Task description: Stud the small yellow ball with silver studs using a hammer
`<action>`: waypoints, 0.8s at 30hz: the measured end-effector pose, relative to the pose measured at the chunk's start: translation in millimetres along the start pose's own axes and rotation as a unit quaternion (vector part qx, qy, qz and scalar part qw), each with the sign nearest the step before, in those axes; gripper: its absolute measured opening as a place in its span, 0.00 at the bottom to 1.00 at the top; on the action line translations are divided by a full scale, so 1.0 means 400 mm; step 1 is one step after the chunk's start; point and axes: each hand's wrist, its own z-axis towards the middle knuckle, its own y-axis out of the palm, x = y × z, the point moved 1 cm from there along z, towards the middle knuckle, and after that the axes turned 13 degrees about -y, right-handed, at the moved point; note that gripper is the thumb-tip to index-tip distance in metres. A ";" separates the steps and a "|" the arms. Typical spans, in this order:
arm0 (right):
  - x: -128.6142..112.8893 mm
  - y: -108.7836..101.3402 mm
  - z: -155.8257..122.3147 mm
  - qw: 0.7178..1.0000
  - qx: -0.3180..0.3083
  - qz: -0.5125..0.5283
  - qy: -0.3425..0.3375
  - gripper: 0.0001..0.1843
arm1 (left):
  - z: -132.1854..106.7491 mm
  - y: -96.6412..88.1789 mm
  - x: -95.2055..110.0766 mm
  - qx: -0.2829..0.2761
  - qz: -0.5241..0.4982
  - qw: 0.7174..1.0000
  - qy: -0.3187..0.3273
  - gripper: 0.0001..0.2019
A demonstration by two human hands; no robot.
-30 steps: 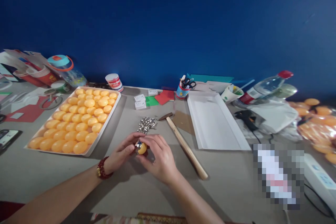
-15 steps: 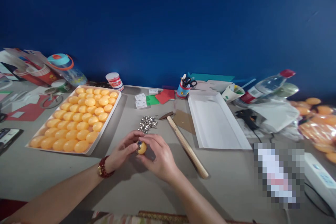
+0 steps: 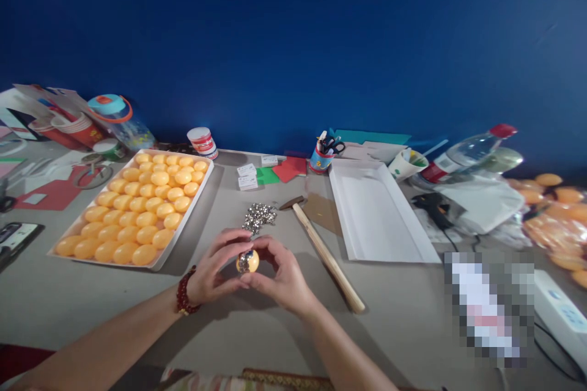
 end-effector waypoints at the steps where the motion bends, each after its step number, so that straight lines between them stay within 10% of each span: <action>1: 0.001 0.000 0.000 1.000 -0.007 0.018 0.005 0.25 | 0.000 0.001 0.001 0.004 0.006 1.000 0.006 0.30; 14: 0.020 -0.002 -0.008 0.990 0.011 0.134 0.051 0.21 | 0.011 0.007 0.013 0.058 0.083 0.989 0.112 0.26; 24: 0.019 0.003 -0.008 0.988 0.019 0.146 0.047 0.20 | 0.011 0.005 0.014 0.041 0.104 0.991 0.079 0.24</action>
